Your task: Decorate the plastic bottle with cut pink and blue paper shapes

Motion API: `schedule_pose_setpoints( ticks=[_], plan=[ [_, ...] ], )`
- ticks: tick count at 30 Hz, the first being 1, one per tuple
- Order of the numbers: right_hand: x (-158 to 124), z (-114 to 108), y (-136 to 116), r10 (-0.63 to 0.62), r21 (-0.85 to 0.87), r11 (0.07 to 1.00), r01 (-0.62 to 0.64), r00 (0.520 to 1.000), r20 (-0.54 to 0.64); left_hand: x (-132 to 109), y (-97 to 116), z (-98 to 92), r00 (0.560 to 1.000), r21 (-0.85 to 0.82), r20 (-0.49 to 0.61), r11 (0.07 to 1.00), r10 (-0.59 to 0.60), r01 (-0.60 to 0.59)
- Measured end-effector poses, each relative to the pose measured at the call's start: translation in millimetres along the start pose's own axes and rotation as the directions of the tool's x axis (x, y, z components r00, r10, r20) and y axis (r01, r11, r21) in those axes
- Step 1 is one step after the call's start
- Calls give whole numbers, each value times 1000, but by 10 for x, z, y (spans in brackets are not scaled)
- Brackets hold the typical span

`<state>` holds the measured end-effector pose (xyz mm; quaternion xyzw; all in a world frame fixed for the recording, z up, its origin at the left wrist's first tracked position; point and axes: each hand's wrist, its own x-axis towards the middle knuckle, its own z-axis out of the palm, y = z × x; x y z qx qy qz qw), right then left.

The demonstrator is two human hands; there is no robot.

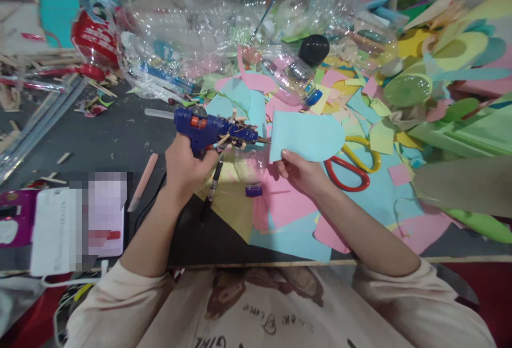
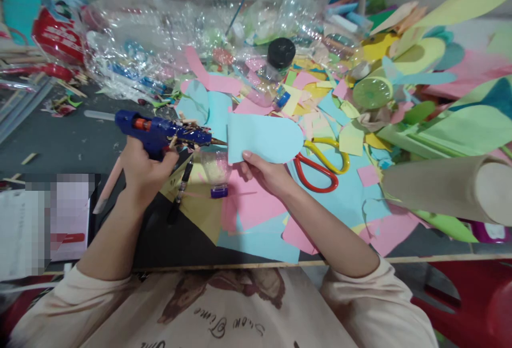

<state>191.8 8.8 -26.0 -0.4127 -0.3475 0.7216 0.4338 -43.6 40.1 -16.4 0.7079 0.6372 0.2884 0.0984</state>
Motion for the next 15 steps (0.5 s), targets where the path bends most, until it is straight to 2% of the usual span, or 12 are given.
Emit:
schedule_pose_setpoints(
  ticks=[15],
  plan=[
    [-19,-2,-4,12,-17,1000,-11,1000,28,11,-8,-1,998,-14,-27,998,-59,59]
  ],
)
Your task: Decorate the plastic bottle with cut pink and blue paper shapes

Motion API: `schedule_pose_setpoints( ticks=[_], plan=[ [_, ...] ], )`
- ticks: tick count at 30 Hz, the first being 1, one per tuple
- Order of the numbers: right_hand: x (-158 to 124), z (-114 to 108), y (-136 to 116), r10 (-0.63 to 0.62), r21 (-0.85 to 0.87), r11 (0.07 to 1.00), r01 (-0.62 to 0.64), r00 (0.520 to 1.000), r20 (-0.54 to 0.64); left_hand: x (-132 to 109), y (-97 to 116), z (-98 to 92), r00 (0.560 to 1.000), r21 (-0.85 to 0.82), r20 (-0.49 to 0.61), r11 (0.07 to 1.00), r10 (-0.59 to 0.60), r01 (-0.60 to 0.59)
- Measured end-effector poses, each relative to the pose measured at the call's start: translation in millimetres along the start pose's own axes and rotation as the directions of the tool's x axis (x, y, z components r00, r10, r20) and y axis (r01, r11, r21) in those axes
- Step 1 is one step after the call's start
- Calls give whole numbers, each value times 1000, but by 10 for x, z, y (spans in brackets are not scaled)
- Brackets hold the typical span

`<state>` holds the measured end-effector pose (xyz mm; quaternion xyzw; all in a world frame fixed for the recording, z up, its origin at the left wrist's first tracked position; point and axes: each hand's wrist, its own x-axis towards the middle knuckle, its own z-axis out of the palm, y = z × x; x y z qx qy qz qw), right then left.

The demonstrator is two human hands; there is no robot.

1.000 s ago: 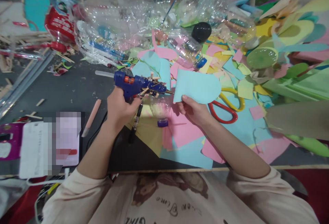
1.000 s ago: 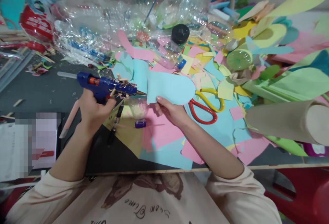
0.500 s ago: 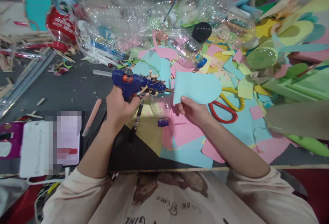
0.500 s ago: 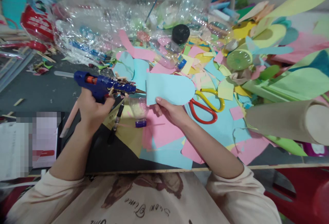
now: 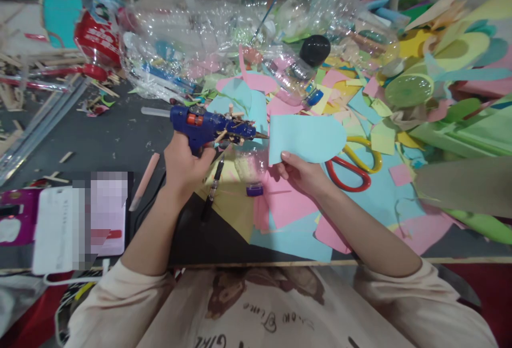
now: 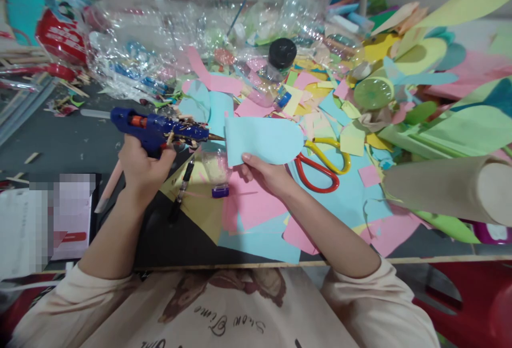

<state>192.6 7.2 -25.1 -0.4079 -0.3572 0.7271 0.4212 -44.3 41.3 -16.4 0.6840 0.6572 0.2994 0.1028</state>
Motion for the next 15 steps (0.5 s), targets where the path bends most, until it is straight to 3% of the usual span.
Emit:
schedule_pose_setpoints(
  ticks=[15],
  plan=[
    [-10,-14,12,45,-37,998,-44,999,13,34,37,-45,999,-17,-24,999,-46,45]
  ],
)
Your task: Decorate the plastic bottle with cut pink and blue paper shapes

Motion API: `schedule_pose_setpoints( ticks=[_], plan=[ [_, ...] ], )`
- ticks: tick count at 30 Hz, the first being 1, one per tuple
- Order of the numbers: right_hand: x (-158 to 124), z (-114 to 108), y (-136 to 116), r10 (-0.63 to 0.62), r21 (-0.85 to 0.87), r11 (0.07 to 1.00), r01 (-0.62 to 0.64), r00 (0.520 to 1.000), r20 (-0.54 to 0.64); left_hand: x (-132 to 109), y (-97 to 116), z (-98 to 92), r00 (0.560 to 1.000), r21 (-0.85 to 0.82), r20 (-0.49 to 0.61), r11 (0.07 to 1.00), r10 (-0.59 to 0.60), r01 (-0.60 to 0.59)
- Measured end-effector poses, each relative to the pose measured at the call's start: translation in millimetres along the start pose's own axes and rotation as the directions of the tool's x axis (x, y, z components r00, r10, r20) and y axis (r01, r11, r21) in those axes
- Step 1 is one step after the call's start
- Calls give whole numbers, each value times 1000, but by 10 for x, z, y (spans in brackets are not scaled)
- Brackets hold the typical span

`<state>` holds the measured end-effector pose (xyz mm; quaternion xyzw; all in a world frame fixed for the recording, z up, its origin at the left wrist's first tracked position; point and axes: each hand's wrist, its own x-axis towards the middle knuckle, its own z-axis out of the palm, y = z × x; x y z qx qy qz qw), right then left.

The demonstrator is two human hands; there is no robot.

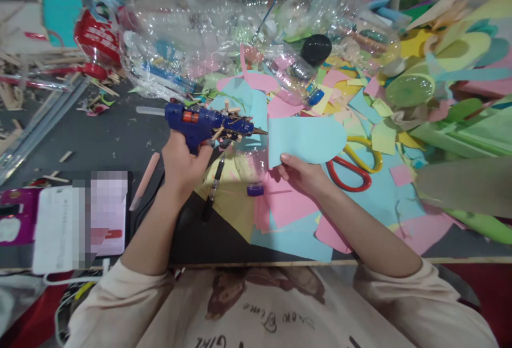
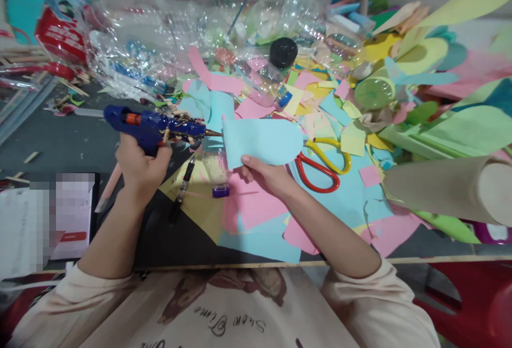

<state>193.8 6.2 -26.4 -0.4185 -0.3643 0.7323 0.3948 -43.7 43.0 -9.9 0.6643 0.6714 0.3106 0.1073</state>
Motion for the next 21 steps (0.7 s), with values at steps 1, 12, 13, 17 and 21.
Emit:
schedule_pose_setpoints(
  ticks=[1,12,13,17,21],
  plan=[
    [-2,4,-4,2,2,1000,-2,1000,-2,1,0,-1,1000,-5,-4,1000,-1,1],
    [-10,-1,-6,-19,-25,999,19,1000,5,1,-52,-8,999,1,25,1000,-24,24],
    [-10,-4,-1,-16,-30,999,16,1000,5,3,-53,-8,999,6,26,1000,-21,21],
    [-14,-15,14,-18,-28,999,18,1000,10,12,-40,-8,1000,-5,4,1000,7,-7],
    [-14,-20,22,-34,-25,999,35,999,22,12,-34,1,1000,-13,-22,1000,18,-18]
  ],
)
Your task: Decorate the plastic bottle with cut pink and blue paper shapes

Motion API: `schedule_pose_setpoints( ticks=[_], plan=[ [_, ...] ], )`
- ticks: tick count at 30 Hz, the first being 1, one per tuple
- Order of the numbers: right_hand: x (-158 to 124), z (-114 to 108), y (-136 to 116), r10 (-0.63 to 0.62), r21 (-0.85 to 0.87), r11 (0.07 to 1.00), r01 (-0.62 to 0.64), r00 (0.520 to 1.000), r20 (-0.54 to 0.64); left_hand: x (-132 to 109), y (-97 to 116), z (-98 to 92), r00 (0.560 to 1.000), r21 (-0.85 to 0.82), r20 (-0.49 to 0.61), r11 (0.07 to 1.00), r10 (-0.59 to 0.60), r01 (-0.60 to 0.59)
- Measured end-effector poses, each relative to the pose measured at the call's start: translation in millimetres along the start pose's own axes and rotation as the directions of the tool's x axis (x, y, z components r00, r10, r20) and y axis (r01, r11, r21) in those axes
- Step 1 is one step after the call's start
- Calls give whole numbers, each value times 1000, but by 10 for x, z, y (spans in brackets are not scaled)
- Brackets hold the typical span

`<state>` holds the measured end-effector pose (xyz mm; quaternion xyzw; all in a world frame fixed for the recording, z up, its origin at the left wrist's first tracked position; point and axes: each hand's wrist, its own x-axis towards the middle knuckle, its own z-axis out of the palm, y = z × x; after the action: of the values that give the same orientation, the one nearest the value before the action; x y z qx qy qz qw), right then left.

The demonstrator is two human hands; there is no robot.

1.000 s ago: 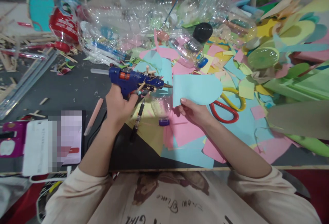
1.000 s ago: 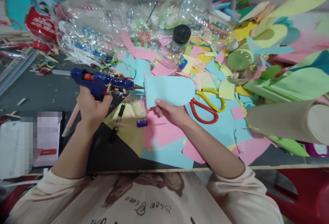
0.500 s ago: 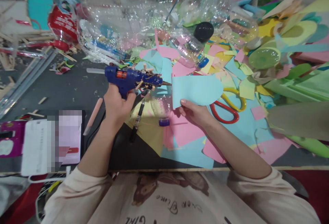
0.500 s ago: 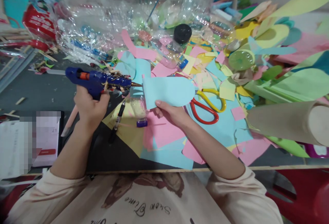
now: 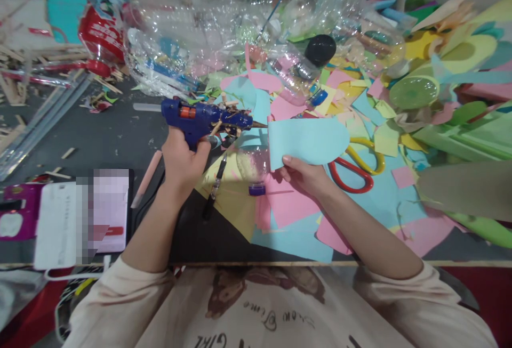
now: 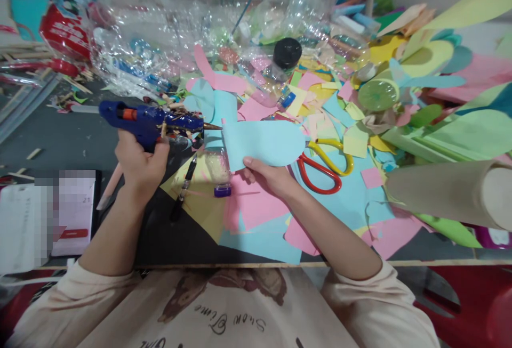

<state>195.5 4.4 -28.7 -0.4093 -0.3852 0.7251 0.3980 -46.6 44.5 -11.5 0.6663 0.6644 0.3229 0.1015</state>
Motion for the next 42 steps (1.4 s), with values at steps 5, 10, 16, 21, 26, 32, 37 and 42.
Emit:
schedule_pose_setpoints(
  ticks=[5,10,16,21,26,32,37,42],
  plan=[
    [-2,4,-6,-16,8,1000,16,1000,3,-1,-19,1,1000,16,-5,1000,-14,14],
    [-6,5,-11,-27,11,1000,27,1000,5,4,-47,-4,1000,33,-21,999,-6,7],
    [-12,-5,8,-13,-14,1000,13,1000,-3,7,-70,3,999,43,-48,999,-7,10],
    [-14,-7,4,-11,-9,1000,11,1000,-5,10,-64,-2,998,40,-58,999,1,1],
    [-12,-13,15,-4,-17,1000,4,1000,-19,7,-82,7,998,15,-55,1000,-21,22],
    [-21,-51,50,26,-3,1000,-26,1000,3,55,-71,-4,987,-5,-139,996,-86,87],
    [-4,-7,-37,35,24,999,-33,998,-49,247,-277,-141,922,32,-373,992,-101,122],
    [15,23,-87,40,48,998,-36,993,-109,412,-521,-298,937,88,-319,980,-141,177]
  ],
)
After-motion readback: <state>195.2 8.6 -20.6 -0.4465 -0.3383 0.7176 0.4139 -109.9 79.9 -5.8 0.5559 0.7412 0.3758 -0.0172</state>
